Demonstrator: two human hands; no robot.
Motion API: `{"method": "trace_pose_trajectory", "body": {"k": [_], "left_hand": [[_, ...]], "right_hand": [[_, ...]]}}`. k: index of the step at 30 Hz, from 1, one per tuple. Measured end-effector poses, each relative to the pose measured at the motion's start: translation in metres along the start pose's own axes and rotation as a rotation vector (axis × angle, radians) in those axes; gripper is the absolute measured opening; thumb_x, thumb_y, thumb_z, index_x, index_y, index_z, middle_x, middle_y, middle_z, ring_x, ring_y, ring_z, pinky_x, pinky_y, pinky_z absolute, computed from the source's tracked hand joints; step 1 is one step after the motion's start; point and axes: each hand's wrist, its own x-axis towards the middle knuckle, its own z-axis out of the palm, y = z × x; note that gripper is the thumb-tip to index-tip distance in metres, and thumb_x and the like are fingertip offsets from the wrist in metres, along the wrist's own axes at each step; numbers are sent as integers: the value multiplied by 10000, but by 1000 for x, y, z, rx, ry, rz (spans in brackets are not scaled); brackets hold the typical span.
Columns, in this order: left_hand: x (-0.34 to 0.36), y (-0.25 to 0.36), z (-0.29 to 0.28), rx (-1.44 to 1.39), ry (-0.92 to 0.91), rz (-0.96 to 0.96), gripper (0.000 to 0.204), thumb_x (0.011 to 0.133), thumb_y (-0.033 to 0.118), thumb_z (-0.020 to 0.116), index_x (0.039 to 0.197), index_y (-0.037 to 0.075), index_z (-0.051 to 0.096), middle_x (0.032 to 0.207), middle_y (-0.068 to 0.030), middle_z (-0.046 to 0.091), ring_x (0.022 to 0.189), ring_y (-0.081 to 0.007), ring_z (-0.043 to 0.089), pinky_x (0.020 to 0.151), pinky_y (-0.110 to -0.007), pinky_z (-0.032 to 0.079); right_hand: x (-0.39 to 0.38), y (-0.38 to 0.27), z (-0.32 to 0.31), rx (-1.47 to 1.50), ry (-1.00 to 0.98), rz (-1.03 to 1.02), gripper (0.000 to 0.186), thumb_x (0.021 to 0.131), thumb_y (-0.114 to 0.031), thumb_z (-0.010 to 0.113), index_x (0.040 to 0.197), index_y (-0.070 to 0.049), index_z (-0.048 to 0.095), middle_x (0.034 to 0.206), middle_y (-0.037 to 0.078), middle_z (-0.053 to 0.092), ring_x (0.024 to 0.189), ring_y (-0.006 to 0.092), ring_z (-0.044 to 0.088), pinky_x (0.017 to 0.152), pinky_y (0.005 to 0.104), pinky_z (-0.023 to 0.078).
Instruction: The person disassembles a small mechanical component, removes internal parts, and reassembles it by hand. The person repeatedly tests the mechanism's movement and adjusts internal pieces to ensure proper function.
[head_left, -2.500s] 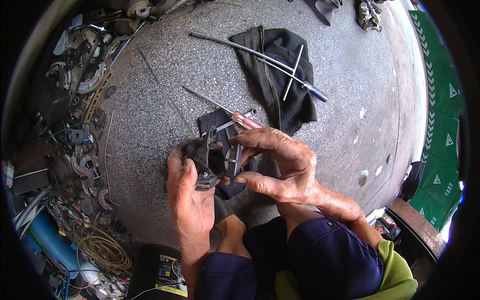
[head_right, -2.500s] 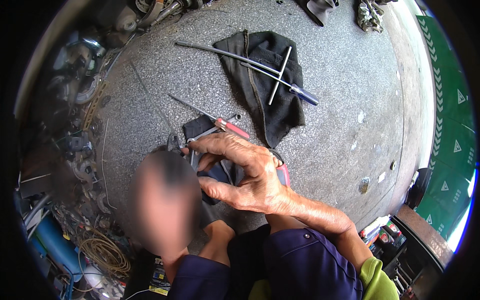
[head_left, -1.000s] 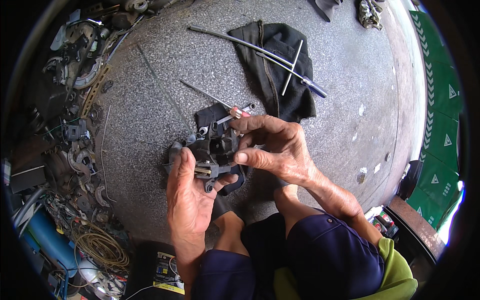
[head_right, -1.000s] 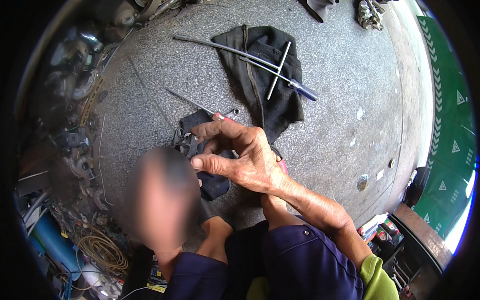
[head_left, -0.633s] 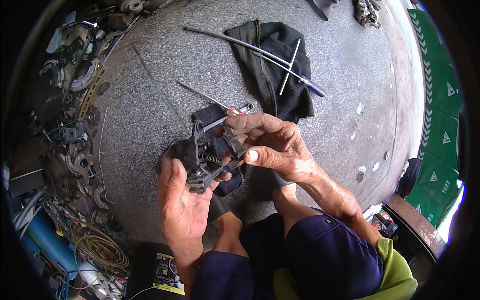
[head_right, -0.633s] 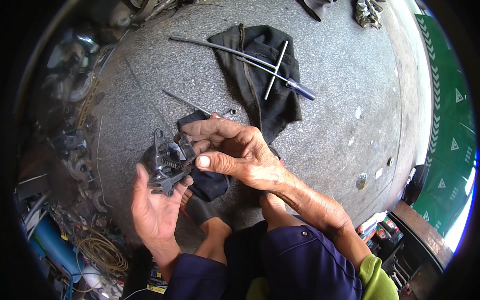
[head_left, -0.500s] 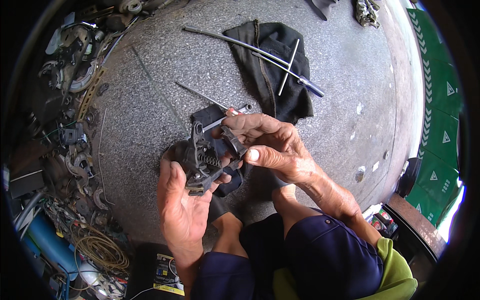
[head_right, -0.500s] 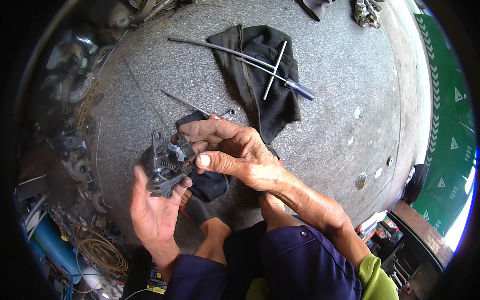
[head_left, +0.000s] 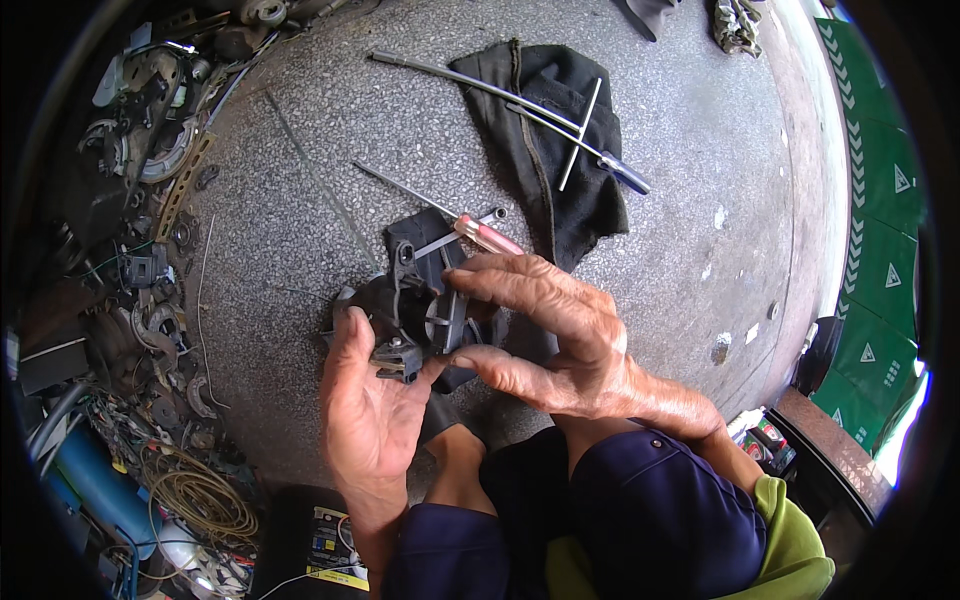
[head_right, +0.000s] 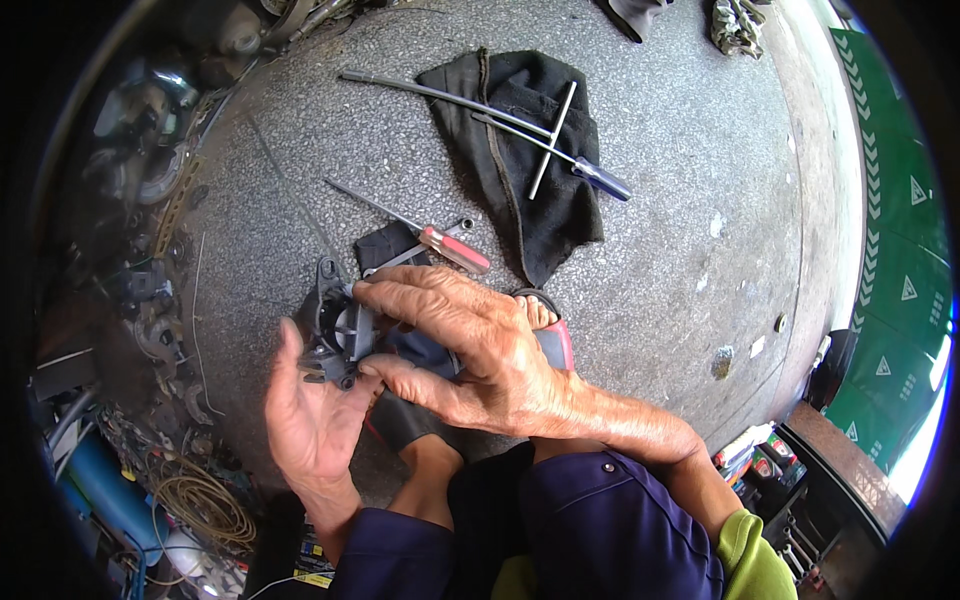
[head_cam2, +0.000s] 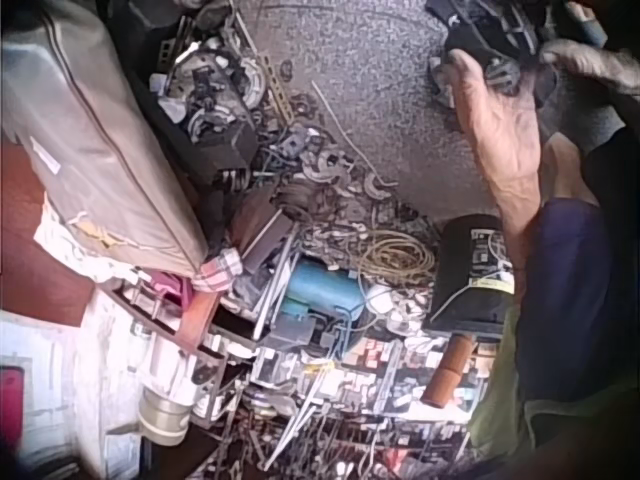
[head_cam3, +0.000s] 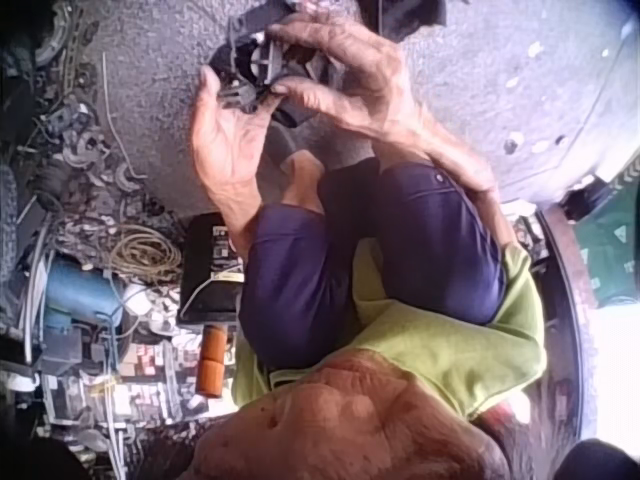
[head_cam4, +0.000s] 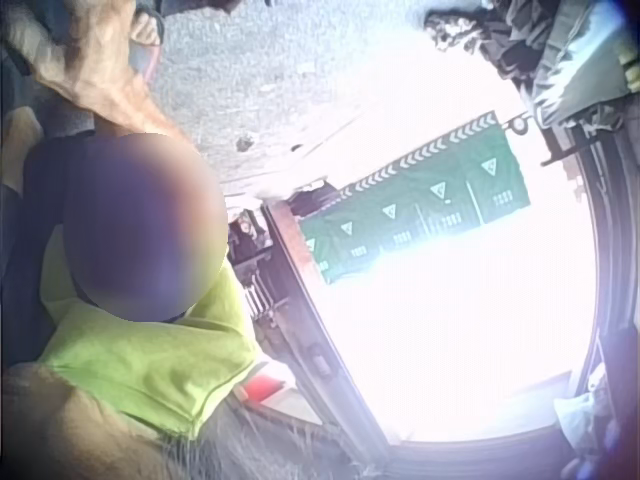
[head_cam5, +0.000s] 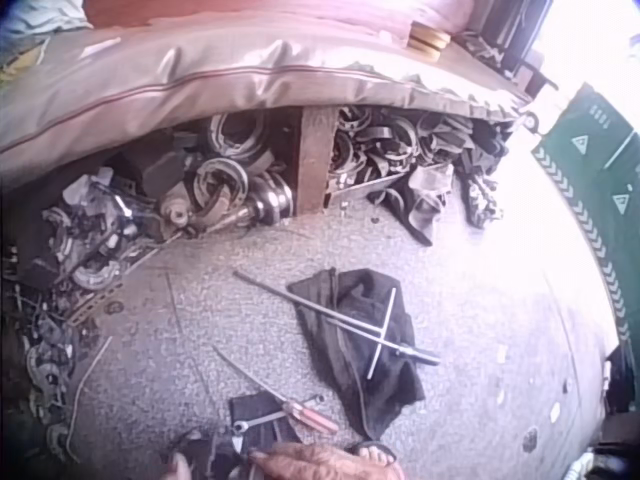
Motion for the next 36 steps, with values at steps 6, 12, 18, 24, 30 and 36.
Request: {"method": "trace_pose_trajectory", "body": {"k": [6, 12, 18, 24, 30, 36], "left_hand": [[-2, 3, 5, 78, -53, 23, 325, 1007, 257, 475, 1248, 39, 486, 1187, -104, 594, 1126, -202, 563, 993, -441, 429], [-3, 0, 13, 342, -93, 214, 554, 935, 295, 567, 1357, -17, 389, 1250, -124, 516, 1184, -233, 485, 1017, -440, 374], [-5, 1, 19, 405, -73, 346, 782, 755, 224, 766, 1337, -30, 310, 1188, -171, 494, 1119, -234, 500, 987, -367, 407], [-9, 3, 22, 559, -34, 339, 874, 664, 140, 831, 1336, -21, 294, 1169, -162, 490, 1076, -208, 522, 931, -349, 461], [-7, 0, 15, 548, -49, 433, 824, 666, 80, 768, 1336, -2, 297, 1178, -177, 498, 1070, -214, 537, 946, -353, 460], [-7, -2, 17, 408, -91, 398, 828, 656, 108, 744, 1351, 24, 302, 1202, -196, 520, 1061, -225, 556, 946, -364, 469]], "right_hand": [[3, 1, 0, -66, -14, -96, 519, 760, -115, 777, 1226, 14, 590, 1161, 194, 610, 1042, 326, 628, 864, 370, 529], [1, 7, -2, 20, -52, -78, 513, 754, -79, 770, 1231, 0, 599, 1183, 185, 606, 1079, 322, 620, 893, 371, 524], [3, 2, -1, 163, -85, -54, 521, 748, -48, 770, 1238, 4, 601, 1211, 188, 618, 1106, 316, 622, 904, 369, 527], [0, -2, 0, 92, -66, -33, 497, 751, -54, 773, 1217, 11, 611, 1220, 186, 622, 1105, 304, 629, 900, 370, 530], [2, -5, 3, 113, -6, -79, 487, 679, -39, 829, 1131, 28, 659, 1119, 210, 669, 1053, 328, 664, 892, 402, 542], [-3, -10, 1, 205, -28, -48, 474, 707, -28, 803, 1155, 8, 652, 1130, 185, 656, 1040, 291, 660, 859, 356, 547]]}}
